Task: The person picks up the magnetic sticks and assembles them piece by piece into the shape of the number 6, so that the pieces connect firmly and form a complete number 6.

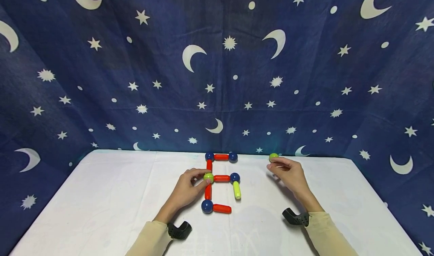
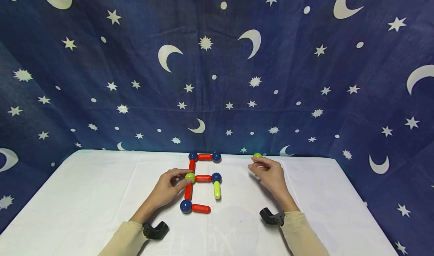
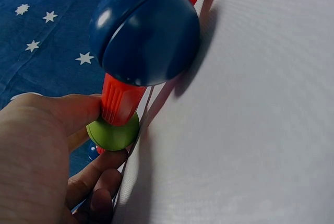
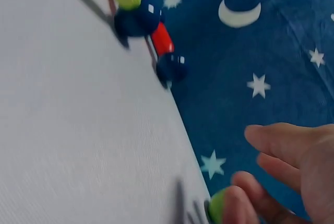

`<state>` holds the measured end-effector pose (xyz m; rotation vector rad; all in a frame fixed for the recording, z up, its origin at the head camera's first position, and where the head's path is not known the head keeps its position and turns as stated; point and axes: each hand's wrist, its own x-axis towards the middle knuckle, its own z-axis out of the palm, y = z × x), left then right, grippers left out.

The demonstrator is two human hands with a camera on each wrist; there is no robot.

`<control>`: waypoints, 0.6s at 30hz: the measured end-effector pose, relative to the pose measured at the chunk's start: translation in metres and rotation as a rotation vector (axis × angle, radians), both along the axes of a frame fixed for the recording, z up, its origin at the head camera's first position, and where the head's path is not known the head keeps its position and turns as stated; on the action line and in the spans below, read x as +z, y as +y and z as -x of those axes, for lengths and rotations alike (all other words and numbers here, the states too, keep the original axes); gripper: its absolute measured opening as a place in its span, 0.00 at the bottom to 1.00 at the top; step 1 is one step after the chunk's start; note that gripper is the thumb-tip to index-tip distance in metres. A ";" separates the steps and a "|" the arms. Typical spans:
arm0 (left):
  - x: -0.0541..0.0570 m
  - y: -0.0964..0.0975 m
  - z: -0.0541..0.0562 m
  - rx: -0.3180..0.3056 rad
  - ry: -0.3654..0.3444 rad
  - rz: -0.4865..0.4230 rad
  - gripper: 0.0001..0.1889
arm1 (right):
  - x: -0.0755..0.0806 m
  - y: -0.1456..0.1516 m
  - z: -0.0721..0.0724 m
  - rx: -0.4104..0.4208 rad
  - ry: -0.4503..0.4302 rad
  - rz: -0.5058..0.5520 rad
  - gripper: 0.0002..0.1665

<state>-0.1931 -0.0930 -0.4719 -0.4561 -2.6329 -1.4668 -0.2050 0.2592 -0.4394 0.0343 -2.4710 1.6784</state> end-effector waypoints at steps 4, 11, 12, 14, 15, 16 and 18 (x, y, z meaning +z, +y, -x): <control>0.000 0.000 0.000 0.003 0.000 0.001 0.13 | -0.003 0.008 0.007 -0.132 0.069 -0.133 0.24; -0.001 0.000 0.000 -0.004 0.006 -0.010 0.13 | -0.007 0.018 0.019 -0.209 0.081 -0.230 0.26; -0.001 0.000 0.000 -0.006 0.007 -0.012 0.13 | -0.008 0.018 0.021 -0.207 0.077 -0.238 0.26; -0.001 0.000 0.001 -0.007 0.009 -0.013 0.12 | -0.009 0.019 0.024 -0.204 0.064 -0.258 0.28; -0.001 0.000 0.000 -0.007 0.009 -0.013 0.12 | -0.009 0.019 0.025 -0.202 0.061 -0.269 0.28; -0.001 0.000 0.001 -0.007 0.008 -0.013 0.13 | -0.010 0.019 0.027 -0.199 0.054 -0.282 0.29; -0.001 0.000 0.001 -0.007 0.006 -0.011 0.13 | -0.011 0.018 0.029 -0.191 0.046 -0.309 0.30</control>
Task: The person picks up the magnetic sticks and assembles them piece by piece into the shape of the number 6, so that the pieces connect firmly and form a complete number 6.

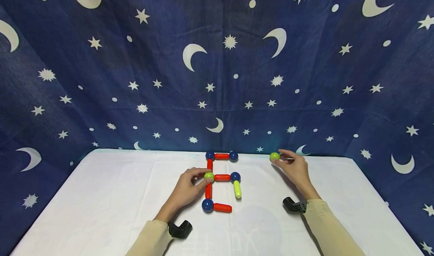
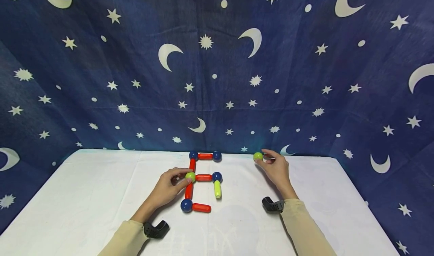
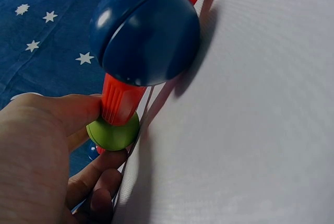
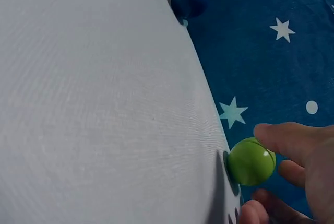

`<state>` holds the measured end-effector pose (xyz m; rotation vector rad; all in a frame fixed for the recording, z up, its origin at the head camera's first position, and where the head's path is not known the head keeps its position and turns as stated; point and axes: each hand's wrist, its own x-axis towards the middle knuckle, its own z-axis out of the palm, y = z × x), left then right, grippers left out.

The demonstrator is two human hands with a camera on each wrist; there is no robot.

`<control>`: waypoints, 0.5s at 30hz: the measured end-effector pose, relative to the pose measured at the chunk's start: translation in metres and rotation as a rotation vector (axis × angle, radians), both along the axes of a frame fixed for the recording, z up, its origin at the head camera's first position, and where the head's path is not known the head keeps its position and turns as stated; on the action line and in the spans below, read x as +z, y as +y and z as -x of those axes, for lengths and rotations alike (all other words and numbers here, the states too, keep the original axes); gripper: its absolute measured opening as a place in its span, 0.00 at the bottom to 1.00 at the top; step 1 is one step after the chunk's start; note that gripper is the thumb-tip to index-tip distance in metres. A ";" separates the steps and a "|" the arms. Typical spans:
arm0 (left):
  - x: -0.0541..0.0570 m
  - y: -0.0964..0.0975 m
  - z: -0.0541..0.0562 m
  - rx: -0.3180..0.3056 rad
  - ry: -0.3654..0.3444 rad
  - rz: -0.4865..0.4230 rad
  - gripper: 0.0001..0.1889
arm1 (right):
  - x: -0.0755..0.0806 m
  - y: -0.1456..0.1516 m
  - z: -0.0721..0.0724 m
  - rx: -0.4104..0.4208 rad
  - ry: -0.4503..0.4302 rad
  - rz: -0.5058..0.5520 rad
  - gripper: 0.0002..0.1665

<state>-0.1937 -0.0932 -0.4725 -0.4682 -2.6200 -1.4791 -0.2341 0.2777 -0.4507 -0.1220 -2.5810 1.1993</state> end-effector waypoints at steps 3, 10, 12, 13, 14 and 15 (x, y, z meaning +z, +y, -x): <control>0.000 0.000 0.000 0.001 -0.001 0.002 0.13 | -0.002 -0.002 0.003 0.015 -0.007 -0.027 0.31; 0.001 0.000 0.000 0.001 -0.011 0.002 0.13 | -0.005 -0.008 0.006 0.018 0.008 -0.080 0.27; 0.001 0.000 0.000 0.001 -0.012 0.001 0.13 | -0.006 -0.008 0.006 0.016 0.010 -0.074 0.27; 0.001 0.000 0.000 0.000 -0.010 0.001 0.13 | -0.006 -0.009 0.006 0.018 0.008 -0.071 0.26; 0.001 0.000 0.000 0.000 -0.007 0.000 0.13 | -0.006 -0.009 0.005 0.021 0.005 -0.066 0.26; 0.001 0.000 0.000 -0.001 -0.006 0.000 0.13 | -0.006 -0.009 0.005 0.023 0.000 -0.062 0.26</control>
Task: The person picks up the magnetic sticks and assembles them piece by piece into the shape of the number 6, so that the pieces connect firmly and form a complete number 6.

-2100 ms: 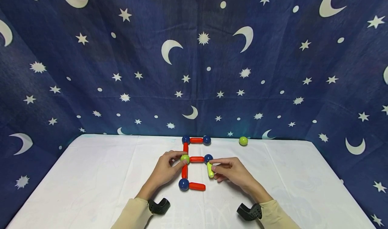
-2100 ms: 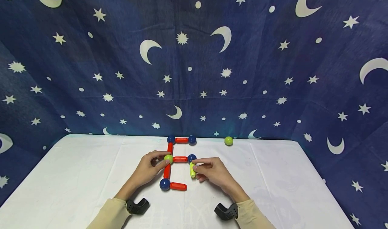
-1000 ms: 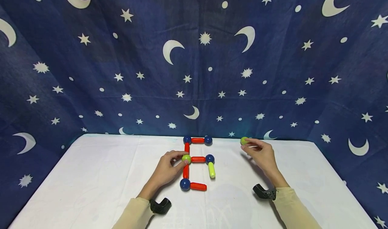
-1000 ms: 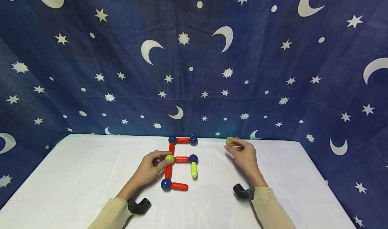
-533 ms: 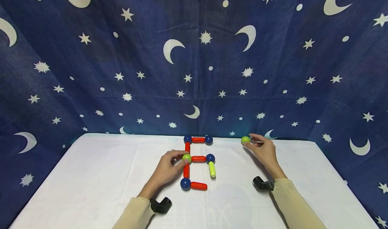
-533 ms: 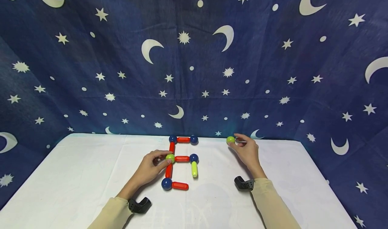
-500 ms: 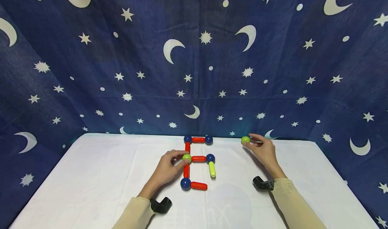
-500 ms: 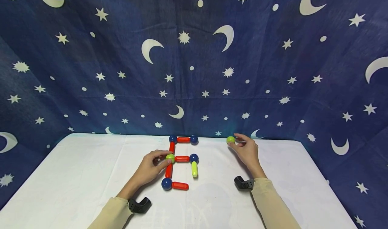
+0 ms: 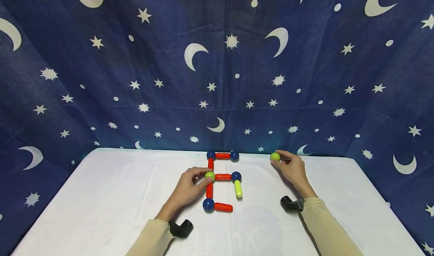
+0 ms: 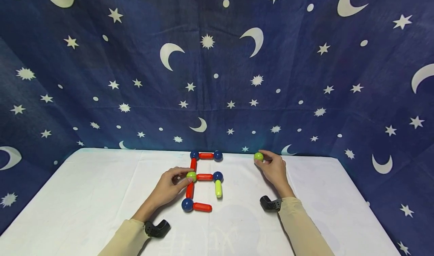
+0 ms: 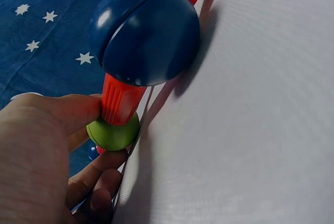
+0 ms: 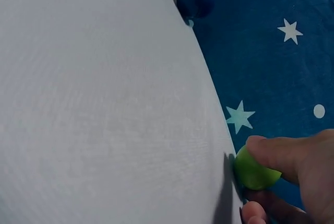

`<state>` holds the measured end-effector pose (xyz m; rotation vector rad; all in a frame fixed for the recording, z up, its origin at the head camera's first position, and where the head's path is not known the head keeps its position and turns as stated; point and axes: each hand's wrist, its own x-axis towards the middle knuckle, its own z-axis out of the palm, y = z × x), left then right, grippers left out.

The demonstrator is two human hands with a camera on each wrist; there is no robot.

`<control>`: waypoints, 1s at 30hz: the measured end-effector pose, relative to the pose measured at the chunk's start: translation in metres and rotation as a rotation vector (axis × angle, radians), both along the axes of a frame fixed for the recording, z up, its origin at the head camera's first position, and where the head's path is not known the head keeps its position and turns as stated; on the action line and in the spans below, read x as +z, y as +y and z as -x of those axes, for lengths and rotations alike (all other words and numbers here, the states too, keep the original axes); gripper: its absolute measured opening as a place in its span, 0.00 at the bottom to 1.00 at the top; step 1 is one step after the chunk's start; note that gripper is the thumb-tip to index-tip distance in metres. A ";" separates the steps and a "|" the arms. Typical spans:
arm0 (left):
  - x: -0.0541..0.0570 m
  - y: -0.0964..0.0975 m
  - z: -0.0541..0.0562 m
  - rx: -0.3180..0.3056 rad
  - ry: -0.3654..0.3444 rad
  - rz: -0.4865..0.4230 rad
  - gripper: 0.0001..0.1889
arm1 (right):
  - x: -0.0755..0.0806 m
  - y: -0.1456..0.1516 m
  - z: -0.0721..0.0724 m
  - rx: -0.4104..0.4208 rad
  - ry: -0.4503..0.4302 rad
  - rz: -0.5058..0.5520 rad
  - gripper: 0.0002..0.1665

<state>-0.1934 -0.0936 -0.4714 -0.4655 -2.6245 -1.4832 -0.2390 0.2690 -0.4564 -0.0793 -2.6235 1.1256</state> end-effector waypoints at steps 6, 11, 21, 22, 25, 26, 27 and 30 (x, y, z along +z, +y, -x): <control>0.000 0.000 0.001 -0.003 0.007 -0.004 0.13 | 0.003 -0.002 -0.003 0.049 -0.014 0.062 0.27; 0.001 0.001 0.000 0.000 0.001 0.001 0.13 | 0.007 -0.009 -0.009 0.129 -0.031 0.143 0.26; 0.000 0.000 0.000 0.003 0.002 0.001 0.13 | 0.015 -0.033 -0.028 0.286 -0.028 0.231 0.25; -0.001 0.000 0.000 0.003 0.004 0.001 0.13 | 0.017 -0.035 -0.031 0.297 -0.030 0.236 0.25; -0.002 0.000 0.001 0.002 0.008 0.002 0.13 | 0.020 -0.041 -0.039 0.324 -0.038 0.249 0.25; -0.002 0.000 0.001 0.002 0.010 0.002 0.13 | 0.020 -0.043 -0.041 0.334 -0.039 0.254 0.25; -0.002 0.000 0.001 0.002 0.011 0.002 0.13 | 0.021 -0.045 -0.044 0.343 -0.042 0.256 0.25; -0.002 0.000 0.001 0.002 0.013 0.002 0.13 | 0.021 -0.049 -0.049 0.387 -0.045 0.252 0.25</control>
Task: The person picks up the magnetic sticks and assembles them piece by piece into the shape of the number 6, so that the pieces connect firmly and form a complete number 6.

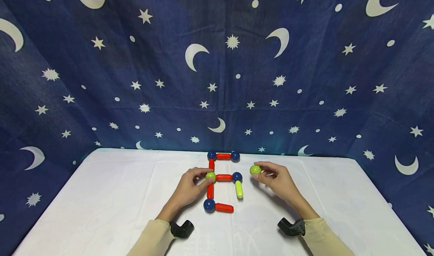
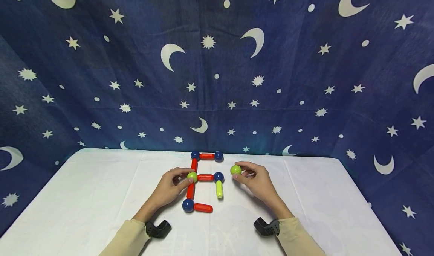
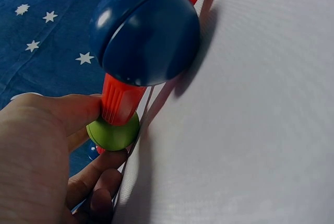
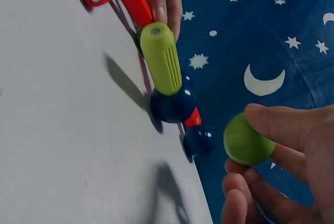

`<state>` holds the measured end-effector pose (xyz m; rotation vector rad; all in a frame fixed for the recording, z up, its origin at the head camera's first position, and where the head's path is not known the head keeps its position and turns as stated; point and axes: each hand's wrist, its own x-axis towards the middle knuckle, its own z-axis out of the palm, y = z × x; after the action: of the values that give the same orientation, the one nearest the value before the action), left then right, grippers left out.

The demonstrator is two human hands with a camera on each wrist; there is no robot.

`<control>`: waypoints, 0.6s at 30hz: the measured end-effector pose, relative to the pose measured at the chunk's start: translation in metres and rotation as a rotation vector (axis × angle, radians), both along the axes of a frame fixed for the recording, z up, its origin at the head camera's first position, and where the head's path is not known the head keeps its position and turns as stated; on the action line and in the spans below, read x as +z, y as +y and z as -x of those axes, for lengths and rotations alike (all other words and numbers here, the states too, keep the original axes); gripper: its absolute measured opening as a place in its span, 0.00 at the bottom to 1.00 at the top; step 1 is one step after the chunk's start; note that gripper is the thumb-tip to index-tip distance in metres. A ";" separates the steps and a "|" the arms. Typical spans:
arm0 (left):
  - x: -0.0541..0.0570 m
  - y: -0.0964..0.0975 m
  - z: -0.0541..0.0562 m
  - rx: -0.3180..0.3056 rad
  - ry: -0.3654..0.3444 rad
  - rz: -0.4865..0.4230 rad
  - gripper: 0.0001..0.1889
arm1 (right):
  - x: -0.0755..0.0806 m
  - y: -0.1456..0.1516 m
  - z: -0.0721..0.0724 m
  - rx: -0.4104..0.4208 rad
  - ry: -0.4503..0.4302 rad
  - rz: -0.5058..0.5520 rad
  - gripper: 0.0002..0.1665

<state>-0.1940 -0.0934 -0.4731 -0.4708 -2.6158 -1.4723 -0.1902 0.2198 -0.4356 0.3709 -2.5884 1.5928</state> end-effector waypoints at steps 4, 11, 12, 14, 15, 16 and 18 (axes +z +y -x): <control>0.000 0.001 -0.001 -0.002 -0.004 0.004 0.13 | 0.000 -0.002 -0.005 0.085 -0.020 -0.022 0.24; 0.001 0.001 -0.001 0.001 -0.008 0.002 0.13 | 0.007 -0.003 -0.007 0.235 -0.113 -0.048 0.24; 0.001 0.000 -0.001 0.000 -0.011 0.001 0.13 | 0.008 -0.003 -0.008 0.246 -0.126 -0.051 0.24; 0.002 0.001 -0.001 -0.002 -0.014 0.001 0.13 | 0.010 -0.003 -0.008 0.275 -0.137 -0.059 0.24; 0.002 0.001 -0.001 -0.002 -0.016 0.001 0.13 | 0.011 -0.003 -0.008 0.288 -0.145 -0.059 0.24; 0.002 0.001 -0.001 -0.001 -0.017 0.001 0.13 | 0.012 -0.003 -0.008 0.301 -0.151 -0.064 0.24; 0.003 0.000 -0.001 0.000 -0.018 0.000 0.13 | 0.013 -0.002 -0.008 0.330 -0.159 -0.068 0.24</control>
<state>-0.1925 -0.0929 -0.4703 -0.4603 -2.6297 -1.4830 -0.1818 0.2180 -0.4223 0.7400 -2.8246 1.6937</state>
